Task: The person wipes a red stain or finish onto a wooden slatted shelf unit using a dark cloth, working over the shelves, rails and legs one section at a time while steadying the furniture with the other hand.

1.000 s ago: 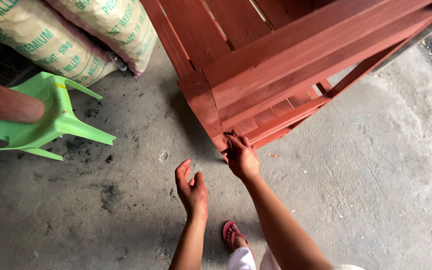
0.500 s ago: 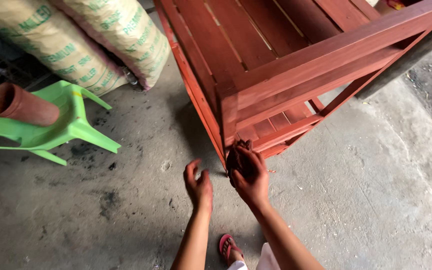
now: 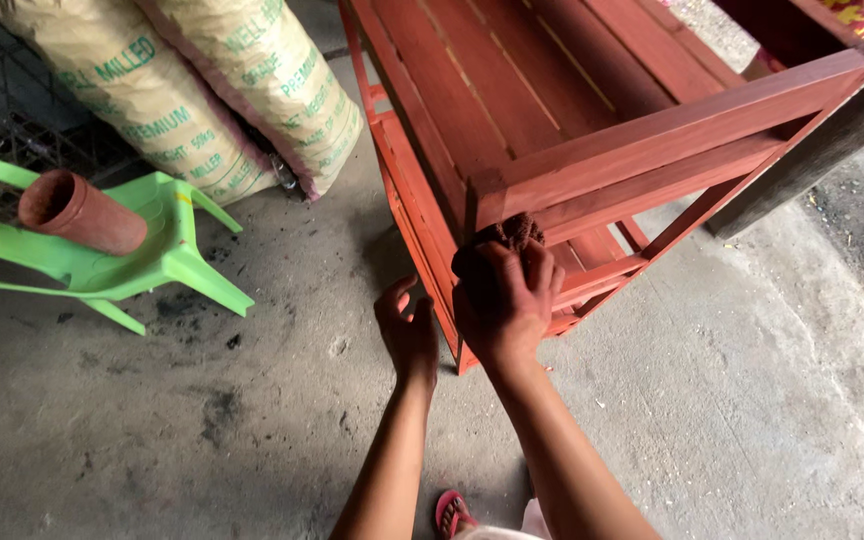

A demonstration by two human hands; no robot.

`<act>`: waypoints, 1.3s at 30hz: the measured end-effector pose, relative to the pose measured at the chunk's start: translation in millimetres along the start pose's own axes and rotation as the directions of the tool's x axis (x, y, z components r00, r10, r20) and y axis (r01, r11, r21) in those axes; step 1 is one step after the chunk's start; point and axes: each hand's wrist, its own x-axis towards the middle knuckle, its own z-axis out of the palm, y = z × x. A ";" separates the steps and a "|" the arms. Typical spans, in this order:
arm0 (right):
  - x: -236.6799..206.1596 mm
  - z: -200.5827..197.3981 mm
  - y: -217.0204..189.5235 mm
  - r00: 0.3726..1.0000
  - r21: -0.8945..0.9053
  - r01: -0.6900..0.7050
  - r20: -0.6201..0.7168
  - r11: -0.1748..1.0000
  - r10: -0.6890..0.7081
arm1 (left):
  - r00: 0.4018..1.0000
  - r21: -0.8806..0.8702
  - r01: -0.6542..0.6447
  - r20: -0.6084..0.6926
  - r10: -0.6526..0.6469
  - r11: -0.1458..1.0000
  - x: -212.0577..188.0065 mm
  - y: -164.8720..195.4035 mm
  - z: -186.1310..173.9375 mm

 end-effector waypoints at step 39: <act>-173.3 64.1 164.2 0.530 -0.284 -0.575 0.586 0.768 0.613 | 0.991 0.156 0.126 0.019 -0.131 0.980 -2.7 -147.0 41.7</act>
